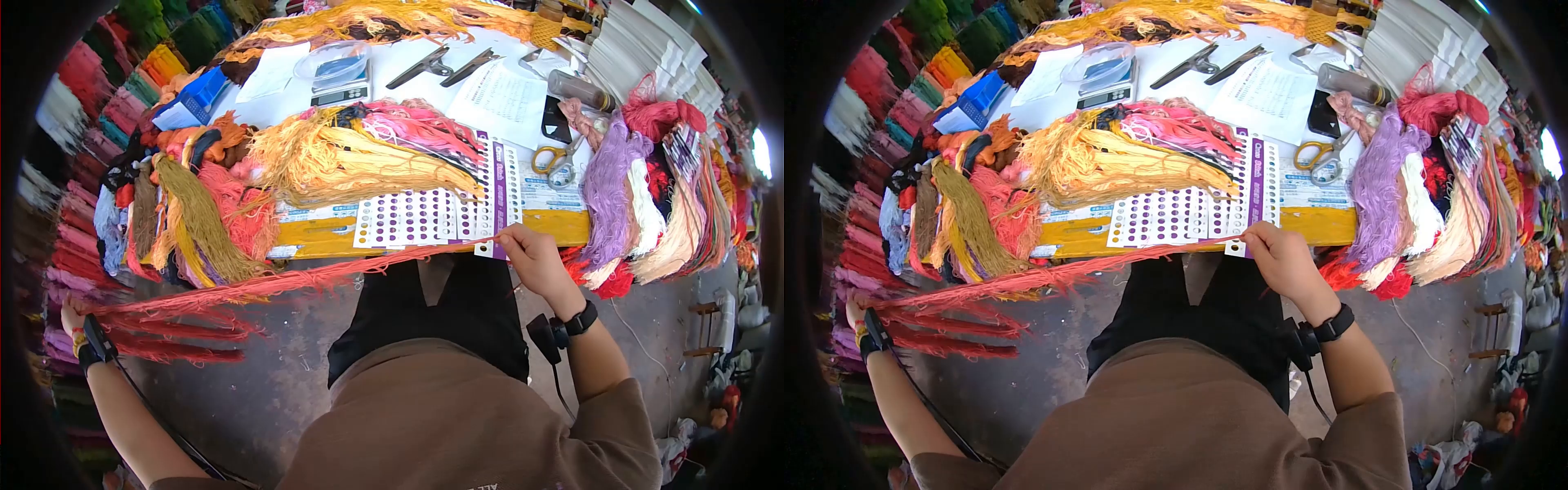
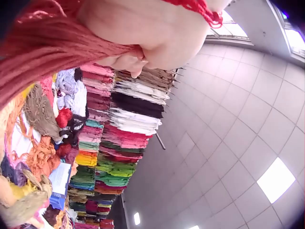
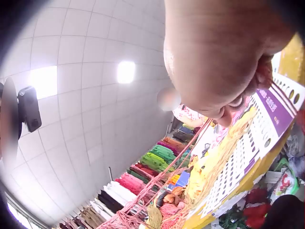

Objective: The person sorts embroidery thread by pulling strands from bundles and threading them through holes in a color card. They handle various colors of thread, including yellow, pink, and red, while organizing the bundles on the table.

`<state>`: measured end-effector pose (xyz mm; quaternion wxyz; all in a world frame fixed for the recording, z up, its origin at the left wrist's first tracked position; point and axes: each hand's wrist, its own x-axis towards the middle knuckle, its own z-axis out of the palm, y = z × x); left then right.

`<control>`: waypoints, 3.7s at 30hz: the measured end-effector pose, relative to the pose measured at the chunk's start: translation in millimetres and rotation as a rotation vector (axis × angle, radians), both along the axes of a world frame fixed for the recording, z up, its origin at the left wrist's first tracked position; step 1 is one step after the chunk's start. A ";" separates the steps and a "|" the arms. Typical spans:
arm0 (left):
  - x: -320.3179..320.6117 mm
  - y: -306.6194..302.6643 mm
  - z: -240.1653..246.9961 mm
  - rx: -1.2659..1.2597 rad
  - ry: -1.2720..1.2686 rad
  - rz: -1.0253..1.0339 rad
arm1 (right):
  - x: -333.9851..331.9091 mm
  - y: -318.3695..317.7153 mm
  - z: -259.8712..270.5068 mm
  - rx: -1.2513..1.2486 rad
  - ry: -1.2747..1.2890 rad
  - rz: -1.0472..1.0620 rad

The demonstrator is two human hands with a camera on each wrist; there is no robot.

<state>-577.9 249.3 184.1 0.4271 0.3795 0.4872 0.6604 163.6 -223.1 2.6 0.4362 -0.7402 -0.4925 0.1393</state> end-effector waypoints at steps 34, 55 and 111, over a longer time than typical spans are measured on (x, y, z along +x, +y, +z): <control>519.8 -304.8 -147.9 -0.043 0.037 -1.381 | -59.4 65.3 129.0 0.234 0.484 0.371; 513.2 -291.1 -153.0 -0.108 0.221 -1.310 | -70.5 87.8 35.0 -0.286 0.692 0.570; 92.5 -125.0 -251.9 -0.110 0.018 0.073 | 328.4 -153.8 121.4 -0.160 -0.901 -0.893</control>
